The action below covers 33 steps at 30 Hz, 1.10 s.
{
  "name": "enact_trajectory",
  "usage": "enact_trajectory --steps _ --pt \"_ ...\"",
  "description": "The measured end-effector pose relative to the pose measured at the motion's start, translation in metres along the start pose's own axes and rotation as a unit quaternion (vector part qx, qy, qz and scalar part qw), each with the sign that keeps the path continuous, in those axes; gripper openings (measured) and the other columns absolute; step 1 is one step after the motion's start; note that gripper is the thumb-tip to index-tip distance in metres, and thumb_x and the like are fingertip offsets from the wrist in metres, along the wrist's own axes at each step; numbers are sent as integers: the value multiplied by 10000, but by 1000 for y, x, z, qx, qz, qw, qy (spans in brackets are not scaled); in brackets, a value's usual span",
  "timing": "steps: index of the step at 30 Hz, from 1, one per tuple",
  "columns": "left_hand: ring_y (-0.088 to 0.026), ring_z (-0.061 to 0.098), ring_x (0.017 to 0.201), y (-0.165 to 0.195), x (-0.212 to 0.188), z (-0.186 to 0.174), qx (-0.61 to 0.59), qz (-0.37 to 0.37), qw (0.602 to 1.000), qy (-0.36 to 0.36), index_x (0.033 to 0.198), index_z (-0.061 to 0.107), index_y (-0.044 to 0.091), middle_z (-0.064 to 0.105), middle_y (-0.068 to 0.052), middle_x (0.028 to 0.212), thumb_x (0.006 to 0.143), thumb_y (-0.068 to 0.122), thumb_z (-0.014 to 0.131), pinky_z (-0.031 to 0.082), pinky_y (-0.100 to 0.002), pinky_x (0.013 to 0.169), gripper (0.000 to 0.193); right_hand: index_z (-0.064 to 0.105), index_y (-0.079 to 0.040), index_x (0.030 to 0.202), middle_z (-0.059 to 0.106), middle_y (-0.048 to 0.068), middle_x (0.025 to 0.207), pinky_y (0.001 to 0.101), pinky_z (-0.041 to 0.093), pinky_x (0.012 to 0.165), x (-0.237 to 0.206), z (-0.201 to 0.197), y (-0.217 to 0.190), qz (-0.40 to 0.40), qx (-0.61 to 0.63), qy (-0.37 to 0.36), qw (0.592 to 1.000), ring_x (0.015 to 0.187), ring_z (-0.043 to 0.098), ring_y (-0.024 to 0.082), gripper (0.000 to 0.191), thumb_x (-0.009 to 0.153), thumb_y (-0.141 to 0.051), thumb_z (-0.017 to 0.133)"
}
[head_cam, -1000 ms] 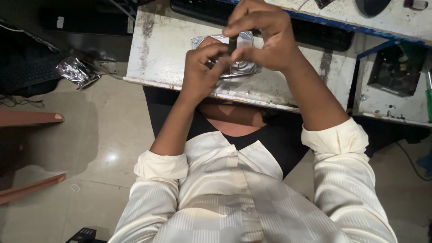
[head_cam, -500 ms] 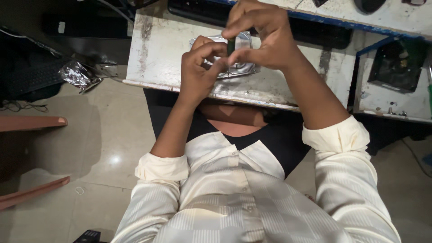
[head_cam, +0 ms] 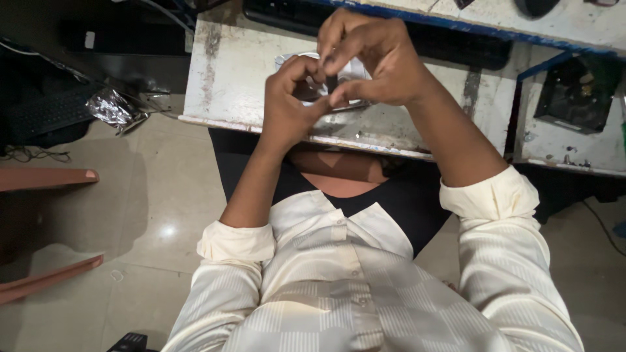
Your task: The person retrieves a screwdriver from a green toolbox and uses it to remove screws from a hard drive placed on a workbench. The person unscrews multiple screws from the hard drive casing and sets them aside.
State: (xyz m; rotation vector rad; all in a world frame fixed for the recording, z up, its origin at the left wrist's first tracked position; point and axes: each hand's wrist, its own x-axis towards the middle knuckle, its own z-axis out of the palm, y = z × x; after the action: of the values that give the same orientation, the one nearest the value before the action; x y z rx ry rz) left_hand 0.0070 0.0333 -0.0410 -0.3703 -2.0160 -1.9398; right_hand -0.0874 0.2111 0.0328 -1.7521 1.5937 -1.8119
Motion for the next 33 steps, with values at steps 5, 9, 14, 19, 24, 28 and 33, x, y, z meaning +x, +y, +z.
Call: enact_trajectory --steps 5,9,14,19,24,28,33 --pt "-86 596 966 5 0 -5 -79 30 991 -100 1209 668 -33 589 -65 1079 1087 29 626 503 -223 844 144 763 -109 1082 749 55 1043 290 534 852 -2 -4 -2 121 72 30 990 1016 696 159 177 946 -178 852" --pt "-107 699 930 7 0 0 -6 -27 998 -65 1149 686 -33 700 -49 1019 1042 132 657 557 -254 831 198 744 -102 1178 729 56 1097 301 551 886 -4 -6 4 95 21 16 995 1049 686 155 282 953 -254 820" --pt "-124 669 927 9 0 3 -12 -2 1000 -24 1049 662 -50 629 -91 1004 942 133 802 598 -293 831 254 744 -64 1197 678 57 1002 317 518 886 -5 -4 9 13 -100 -2 995 974 624 163 307 956 -223 847" --pt "-119 690 990 11 -2 -2 -10 30 998 -56 1234 651 -41 665 -59 1106 1036 7 650 559 -256 861 203 734 -141 1179 708 17 1109 302 552 939 -5 -6 7 97 4 30 995 1023 681 126 234 1000 -288 772" --pt "-100 744 926 11 -3 4 16 -1 1000 -17 1104 691 -11 639 -42 1042 963 7 716 607 -252 813 144 734 -98 1248 655 37 1115 278 492 859 -5 -4 7 4 -136 -1 991 951 603 148 351 956 -263 834" --pt "-139 698 909 13 -4 3 33 24 999 12 1064 684 -24 610 -62 1054 898 35 830 576 -276 792 229 774 -110 1188 625 -9 927 267 451 752 -6 -2 6 19 -158 6 987 795 560 134 300 945 -246 888" --pt "-152 694 996 13 -3 -2 -3 50 998 -44 1265 629 -59 655 -57 1131 988 -31 692 575 -282 869 285 740 -161 1249 694 -13 1067 251 514 845 -4 -7 -1 85 -49 16 995 964 656 114 252 1032 -284 770"
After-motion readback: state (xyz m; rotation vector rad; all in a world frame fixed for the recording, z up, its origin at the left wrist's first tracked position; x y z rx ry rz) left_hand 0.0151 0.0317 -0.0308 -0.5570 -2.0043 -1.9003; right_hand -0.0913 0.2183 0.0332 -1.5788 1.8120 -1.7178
